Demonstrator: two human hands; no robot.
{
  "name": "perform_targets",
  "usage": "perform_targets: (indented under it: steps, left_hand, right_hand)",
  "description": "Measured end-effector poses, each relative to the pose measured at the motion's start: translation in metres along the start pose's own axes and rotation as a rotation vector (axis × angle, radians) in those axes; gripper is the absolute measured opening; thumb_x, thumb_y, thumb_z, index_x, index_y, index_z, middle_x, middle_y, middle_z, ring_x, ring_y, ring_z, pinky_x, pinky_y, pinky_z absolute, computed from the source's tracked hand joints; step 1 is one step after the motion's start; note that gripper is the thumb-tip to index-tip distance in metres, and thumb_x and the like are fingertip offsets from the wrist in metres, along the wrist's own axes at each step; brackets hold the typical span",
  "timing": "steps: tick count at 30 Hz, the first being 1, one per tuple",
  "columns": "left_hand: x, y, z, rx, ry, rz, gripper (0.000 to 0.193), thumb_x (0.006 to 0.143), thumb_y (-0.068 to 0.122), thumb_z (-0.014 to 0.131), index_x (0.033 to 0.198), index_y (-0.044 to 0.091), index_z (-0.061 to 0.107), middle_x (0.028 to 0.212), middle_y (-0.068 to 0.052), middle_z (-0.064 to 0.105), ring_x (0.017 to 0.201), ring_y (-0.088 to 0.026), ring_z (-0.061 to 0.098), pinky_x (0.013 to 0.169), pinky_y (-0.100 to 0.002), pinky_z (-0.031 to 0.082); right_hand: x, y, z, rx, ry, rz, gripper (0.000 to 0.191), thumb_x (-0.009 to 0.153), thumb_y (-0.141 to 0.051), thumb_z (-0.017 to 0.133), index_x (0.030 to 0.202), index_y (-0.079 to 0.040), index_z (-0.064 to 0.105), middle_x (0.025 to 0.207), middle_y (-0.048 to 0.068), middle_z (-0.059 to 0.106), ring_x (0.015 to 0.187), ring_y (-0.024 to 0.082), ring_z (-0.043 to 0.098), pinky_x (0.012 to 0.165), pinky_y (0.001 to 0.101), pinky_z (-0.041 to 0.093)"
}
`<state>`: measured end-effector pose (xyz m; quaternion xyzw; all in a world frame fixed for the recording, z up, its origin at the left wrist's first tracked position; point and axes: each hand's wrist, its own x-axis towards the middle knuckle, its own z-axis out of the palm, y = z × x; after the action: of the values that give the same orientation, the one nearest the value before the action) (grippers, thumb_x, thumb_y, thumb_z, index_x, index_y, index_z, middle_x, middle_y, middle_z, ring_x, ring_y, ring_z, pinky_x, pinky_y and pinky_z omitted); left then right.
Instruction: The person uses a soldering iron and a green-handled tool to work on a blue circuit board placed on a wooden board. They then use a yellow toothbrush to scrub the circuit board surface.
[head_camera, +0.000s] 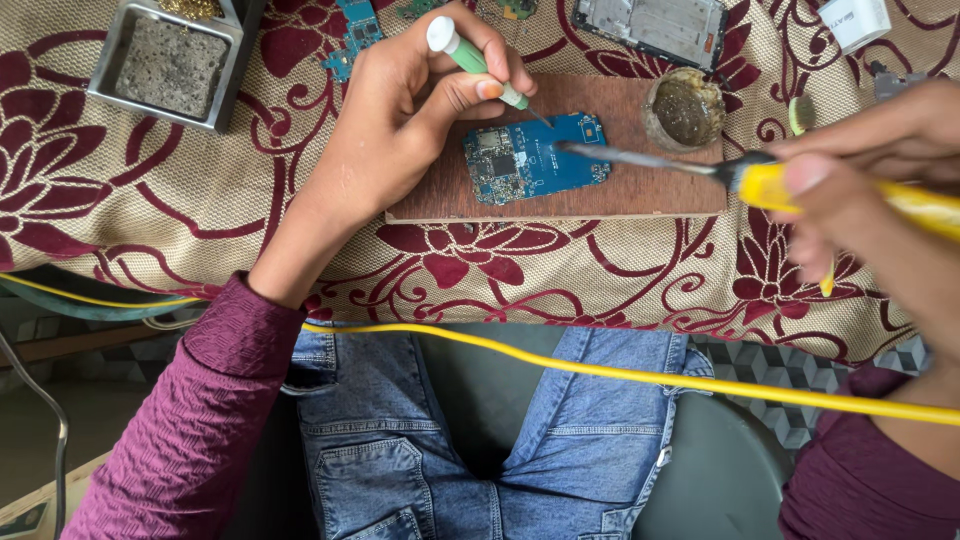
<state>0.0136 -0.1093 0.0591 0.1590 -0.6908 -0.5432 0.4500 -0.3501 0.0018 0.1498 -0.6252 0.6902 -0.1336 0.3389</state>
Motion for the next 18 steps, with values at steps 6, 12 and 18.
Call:
perform_targets:
  steps: [6, 12, 18]
  left_hand:
    - [-0.001, -0.002, 0.000, -0.015, -0.011, 0.039, 0.003, 0.120, 0.002, 0.053, 0.118, 0.002, 0.055, 0.116, -0.005, 0.068, 0.116, -0.011, 0.068, 0.106, -0.026, 0.058]
    - [-0.001, 0.002, 0.001, -0.014, 0.001, -0.014, 0.005, 0.118, 0.001, 0.053, 0.123, 0.003, 0.055, 0.117, -0.005, 0.068, 0.116, -0.010, 0.066, 0.103, -0.025, 0.057]
    - [-0.001, 0.002, 0.001, -0.010, 0.000, -0.019, 0.005, 0.118, 0.002, 0.053, 0.122, 0.003, 0.055, 0.117, -0.004, 0.068, 0.115, -0.010, 0.066, 0.103, -0.025, 0.057]
  right_hand:
    - [0.054, 0.120, -0.036, -0.038, 0.110, 0.076, 0.030, 0.109, -0.020, 0.057, 0.127, 0.004, 0.064, 0.083, 0.017, 0.066, 0.062, 0.021, 0.066, 0.060, 0.0312, 0.057]
    - [0.049, 0.103, -0.034, -0.052, 0.276, 0.039, 0.039, 0.113, -0.029, 0.054, 0.130, 0.005, 0.061, 0.084, 0.017, 0.063, 0.063, 0.024, 0.063, 0.059, 0.0332, 0.055]
    - [0.038, 0.052, -0.017, -0.048, 0.368, -0.038, 0.040, 0.115, -0.032, 0.054, 0.130, 0.004, 0.064, 0.080, 0.017, 0.060, 0.069, 0.020, 0.065, 0.061, 0.0317, 0.056]
